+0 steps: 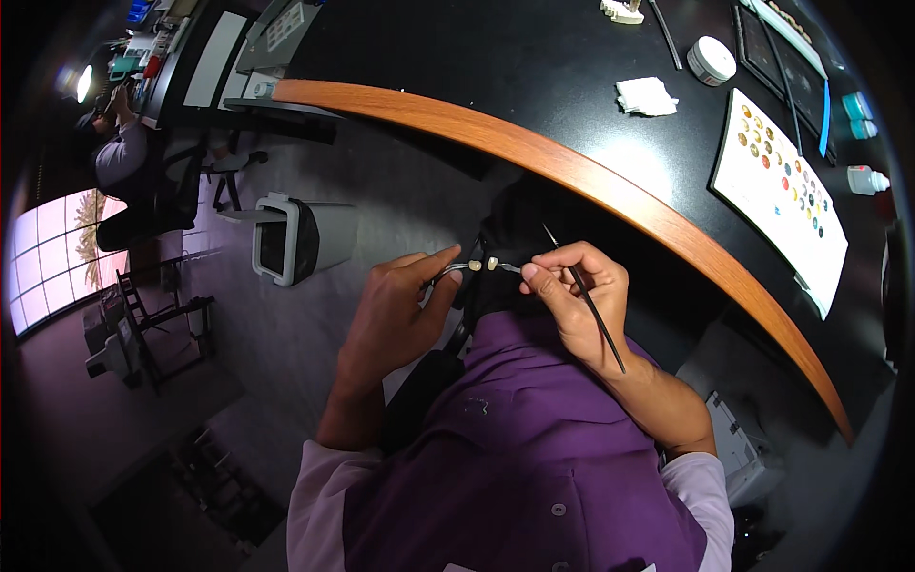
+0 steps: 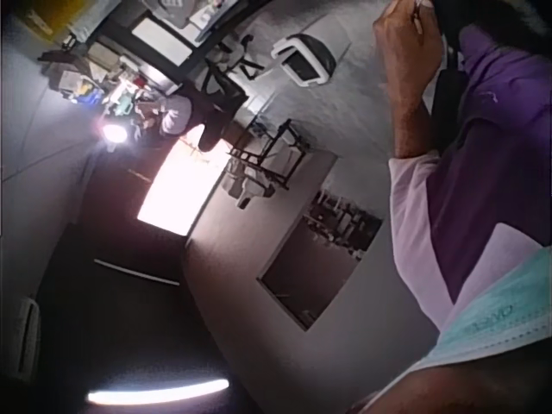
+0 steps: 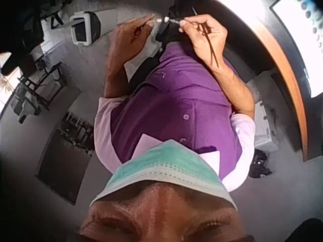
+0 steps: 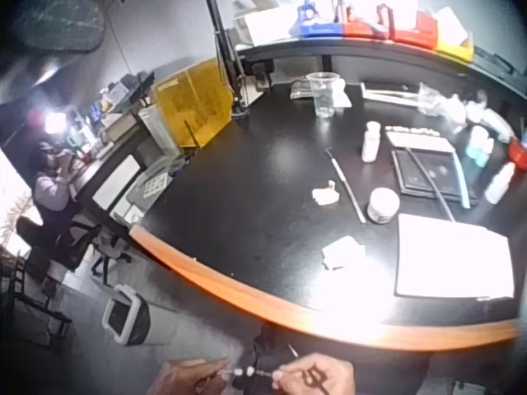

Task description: The person selects a jar from a drawer, mixes a blue substance with a liquid on a palette, and applies it to a dental crown using a fine brush.

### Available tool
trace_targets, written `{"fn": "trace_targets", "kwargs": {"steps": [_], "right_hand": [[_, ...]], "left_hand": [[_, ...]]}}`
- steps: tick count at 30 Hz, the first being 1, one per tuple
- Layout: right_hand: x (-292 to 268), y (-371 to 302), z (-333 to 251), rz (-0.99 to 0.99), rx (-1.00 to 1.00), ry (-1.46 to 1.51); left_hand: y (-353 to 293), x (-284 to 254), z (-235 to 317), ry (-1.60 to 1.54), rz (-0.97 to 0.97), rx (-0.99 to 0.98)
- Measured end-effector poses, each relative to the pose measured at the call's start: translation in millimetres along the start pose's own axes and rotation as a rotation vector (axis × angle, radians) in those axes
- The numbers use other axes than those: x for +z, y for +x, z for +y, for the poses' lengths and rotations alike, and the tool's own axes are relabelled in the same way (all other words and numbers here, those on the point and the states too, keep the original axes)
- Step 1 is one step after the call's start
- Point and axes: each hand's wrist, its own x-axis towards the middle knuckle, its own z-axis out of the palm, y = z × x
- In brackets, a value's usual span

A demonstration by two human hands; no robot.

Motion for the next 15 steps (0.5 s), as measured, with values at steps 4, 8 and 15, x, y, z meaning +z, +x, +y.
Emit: {"fn": "trace_targets", "kwargs": {"steps": [4,8,15], "right_hand": [[-8,-1,-1,0.046,0.000,-0.005],[-15,-6,-3,0.058,-0.011,-0.026],[-18,-16,-14,0.076,-0.056,-0.023]], "left_hand": [[7,6,1,-0.001,-0.065,0.039],[9,10,3,-0.020,-0.057,0.098],[14,8,16,-0.015,-0.042,0.186]]}}
